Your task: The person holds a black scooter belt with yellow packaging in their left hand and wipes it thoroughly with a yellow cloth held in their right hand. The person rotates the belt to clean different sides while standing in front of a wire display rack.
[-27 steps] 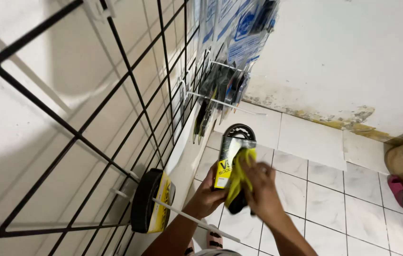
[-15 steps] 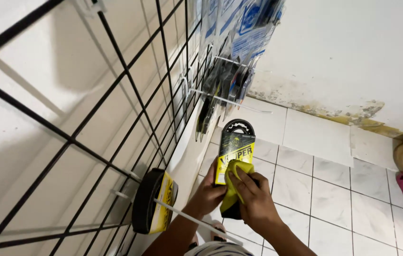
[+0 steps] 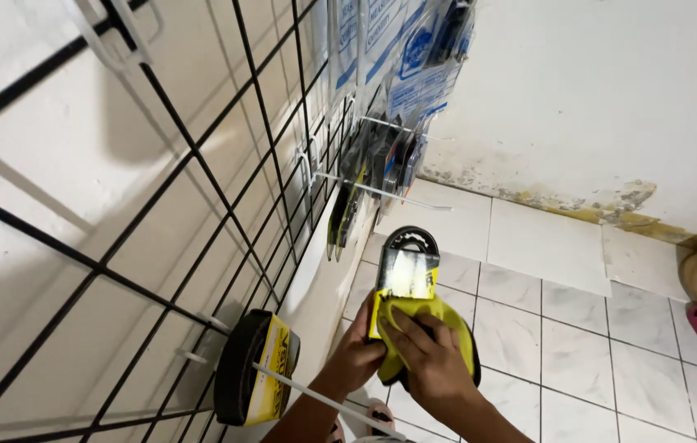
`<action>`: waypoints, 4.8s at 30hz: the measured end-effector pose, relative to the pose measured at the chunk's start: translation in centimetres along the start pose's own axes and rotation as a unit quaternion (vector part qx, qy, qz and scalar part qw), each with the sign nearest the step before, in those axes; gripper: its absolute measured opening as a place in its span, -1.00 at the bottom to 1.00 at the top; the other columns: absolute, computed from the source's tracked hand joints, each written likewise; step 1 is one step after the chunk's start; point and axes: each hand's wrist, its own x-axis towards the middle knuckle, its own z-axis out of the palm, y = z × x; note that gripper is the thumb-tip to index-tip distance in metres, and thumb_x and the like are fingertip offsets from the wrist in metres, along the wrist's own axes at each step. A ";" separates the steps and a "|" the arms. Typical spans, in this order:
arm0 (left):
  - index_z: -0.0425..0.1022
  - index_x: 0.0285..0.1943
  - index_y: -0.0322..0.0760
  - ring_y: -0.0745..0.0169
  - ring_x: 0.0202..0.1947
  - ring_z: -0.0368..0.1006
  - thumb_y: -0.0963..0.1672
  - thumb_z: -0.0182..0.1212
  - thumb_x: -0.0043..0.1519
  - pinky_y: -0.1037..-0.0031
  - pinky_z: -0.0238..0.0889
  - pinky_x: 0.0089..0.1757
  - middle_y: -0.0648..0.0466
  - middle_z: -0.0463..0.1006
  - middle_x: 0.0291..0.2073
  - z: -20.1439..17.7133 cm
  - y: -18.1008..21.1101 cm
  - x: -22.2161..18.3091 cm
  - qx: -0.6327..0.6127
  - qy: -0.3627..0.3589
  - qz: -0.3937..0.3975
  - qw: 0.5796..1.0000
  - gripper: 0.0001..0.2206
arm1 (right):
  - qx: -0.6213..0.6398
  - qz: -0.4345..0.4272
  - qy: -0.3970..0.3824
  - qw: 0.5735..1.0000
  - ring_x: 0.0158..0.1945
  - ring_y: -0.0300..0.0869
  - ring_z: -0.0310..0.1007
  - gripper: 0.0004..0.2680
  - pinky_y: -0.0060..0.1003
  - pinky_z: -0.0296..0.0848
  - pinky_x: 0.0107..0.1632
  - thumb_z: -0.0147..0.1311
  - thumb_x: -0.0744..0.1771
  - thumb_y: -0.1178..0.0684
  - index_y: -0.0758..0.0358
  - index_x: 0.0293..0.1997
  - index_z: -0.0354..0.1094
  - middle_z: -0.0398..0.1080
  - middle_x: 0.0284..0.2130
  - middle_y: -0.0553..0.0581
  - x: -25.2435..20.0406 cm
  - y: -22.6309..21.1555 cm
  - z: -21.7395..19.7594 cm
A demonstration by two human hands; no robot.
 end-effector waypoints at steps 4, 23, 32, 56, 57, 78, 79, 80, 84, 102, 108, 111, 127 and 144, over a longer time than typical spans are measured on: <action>-0.13 0.66 -0.05 0.41 -0.31 0.26 -0.39 -0.17 -0.02 0.70 0.04 -0.30 -0.01 0.42 0.15 -0.4 -0.5 -0.1 0.034 0.032 -0.016 0.999 -0.07 | -0.012 0.012 0.003 1.000 0.18 0.02 0.25 -0.53 0.01 0.23 0.16 0.11 0.24 0.09 -0.08 0.35 0.33 0.35 0.30 -0.09 2.4 0.9 -1.8; -0.18 0.66 -0.11 0.06 0.04 0.43 -0.37 0.04 0.00 0.39 0.41 -0.09 -0.15 0.35 0.29 0.3 -0.1 -1.2 -0.021 -0.019 -0.030 0.999 -0.06 | -0.036 0.033 0.086 0.995 0.09 0.00 0.33 -0.48 -0.09 0.36 0.08 0.13 0.15 0.20 0.02 0.29 0.38 0.40 0.26 -0.03 4.7 0.1 -5.3; -0.09 0.64 -0.19 0.25 0.00 0.34 -0.37 -0.09 -0.05 0.63 0.17 -0.12 -0.04 0.34 0.29 -0.2 0.8 -0.8 0.013 -0.050 0.040 0.998 -0.09 | -0.025 -0.019 0.004 0.999 0.23 0.06 0.21 -0.48 -0.04 0.21 0.09 0.14 0.19 0.12 -0.01 0.34 0.32 0.30 0.32 -0.07 1.0 -1.9 -1.8; -0.21 0.67 -0.11 0.05 0.09 0.40 -0.40 0.03 0.06 0.36 0.44 -0.01 -0.16 0.30 0.29 0.0 -1.4 -2.8 -0.050 -0.063 -0.009 0.997 -0.07 | -0.044 -0.012 0.050 0.998 0.07 -0.06 0.32 -0.51 -0.10 0.37 0.06 0.22 0.15 0.23 -0.01 0.23 0.45 0.47 0.19 -0.11 3.3 -0.8 -5.4; -0.25 0.66 -0.15 -0.01 0.04 0.45 -0.41 0.07 0.08 0.29 0.53 -0.03 -0.22 0.29 0.24 0.1 -1.5 -3.0 -0.056 -0.050 -0.031 0.997 -0.07 | -0.052 0.024 0.068 0.996 0.05 -0.02 0.32 -0.47 -0.15 0.42 0.03 0.19 0.13 0.31 -0.01 0.25 0.45 0.45 0.22 -0.05 3.8 -0.4 -6.0; -0.17 0.68 -0.03 0.11 0.13 0.37 -0.41 -0.09 -0.03 0.60 0.36 -0.11 -0.14 0.23 0.42 -0.6 -1.4 -4.5 -0.020 -0.038 0.051 0.998 -0.03 | -0.004 -0.072 0.033 0.997 0.17 -0.09 0.21 -0.63 -0.13 0.21 0.06 0.18 0.25 0.08 -0.01 0.21 0.46 0.45 0.19 -0.13 0.7 -5.0 -3.5; -0.17 0.68 -0.03 0.11 0.13 0.37 -0.41 -0.09 -0.03 0.60 0.36 -0.11 -0.14 0.23 0.42 -1.0 -1.4 -4.5 -0.022 -0.035 0.052 0.998 -0.03 | -0.003 -0.073 0.030 0.997 0.17 -0.09 0.21 -0.63 -0.13 0.21 0.06 0.18 0.25 0.08 -0.01 0.21 0.46 0.45 0.19 -0.13 1.0 -4.8 -3.6; -0.16 0.68 -0.02 0.19 0.07 0.38 -0.40 -0.12 -0.05 0.64 0.30 -0.10 -0.10 0.26 0.40 -1.2 -1.4 -4.5 -0.022 -0.024 0.043 0.999 -0.03 | 0.015 -0.069 0.011 0.997 0.18 -0.11 0.19 -0.58 -0.04 0.17 0.11 0.17 0.21 0.13 -0.05 0.22 0.46 0.43 0.19 -0.19 1.2 -4.7 -3.7; -0.23 0.68 -0.02 0.02 0.11 0.45 -0.40 0.03 0.05 0.30 0.51 0.00 -0.14 0.31 0.33 -2.0 -1.7 -4.5 -0.015 -0.012 -0.020 1.000 -0.04 | -0.022 -0.034 0.099 0.994 0.11 -0.05 0.31 -0.51 -0.17 0.30 0.11 0.14 0.18 0.29 0.03 0.25 0.44 0.45 0.22 0.00 3.7 -2.3 -4.9; -0.23 0.70 -0.08 0.15 0.03 0.49 -0.42 0.00 0.10 0.52 0.47 -0.11 -0.18 0.37 0.26 -1.2 -1.5 -3.1 -0.063 -0.078 0.038 0.994 -0.07 | -0.019 -0.087 0.077 0.993 0.12 -0.10 0.27 -0.61 -0.24 0.30 0.02 0.16 0.26 0.21 0.01 0.23 0.45 0.48 0.16 -0.08 2.4 -3.3 -4.5; -0.15 0.66 -0.06 0.08 0.22 0.30 -0.41 -0.09 -0.06 0.44 0.33 0.06 -0.10 0.26 0.38 -1.3 -0.5 -3.5 -0.031 -0.055 0.048 0.997 -0.03 | 0.019 -0.122 0.045 0.991 0.22 -0.16 0.29 -0.61 -0.13 0.28 0.15 0.27 0.18 0.10 0.01 0.13 0.52 0.52 0.08 -0.18 2.4 -3.7 -4.9; -0.22 0.67 -0.09 0.10 0.10 0.39 -0.43 0.03 0.07 0.31 0.44 0.04 -0.11 0.31 0.28 -1.6 -1.1 -3.3 -0.047 -0.069 0.022 0.996 -0.06 | -0.003 -0.051 0.074 0.996 0.10 0.02 0.26 -0.39 -0.20 0.33 0.16 0.11 0.06 0.30 0.04 0.28 0.41 0.38 0.25 -0.01 3.6 -1.8 -6.2; -0.20 0.66 -0.11 -0.02 0.14 0.40 -0.41 0.03 0.07 0.20 0.49 0.03 -0.19 0.29 0.30 0.2 -0.2 -4.2 -0.006 -0.053 -0.020 0.998 -0.08 | -0.041 -0.006 0.089 0.995 0.13 -0.04 0.30 -0.44 -0.22 0.36 0.11 0.18 0.11 0.36 -0.01 0.23 0.45 0.44 0.23 -0.04 3.8 -1.3 -6.2; -0.20 0.64 -0.11 -0.06 0.17 0.36 -0.42 0.05 0.06 0.17 0.48 0.05 -0.17 0.22 0.35 0.5 -1.0 -3.6 -0.027 -0.042 -0.028 0.998 -0.08 | -0.051 0.007 0.134 0.990 0.07 -0.02 0.32 -0.47 -0.14 0.35 0.11 0.15 0.12 0.25 0.00 0.24 0.44 0.41 0.21 -0.05 4.2 -1.5 -7.2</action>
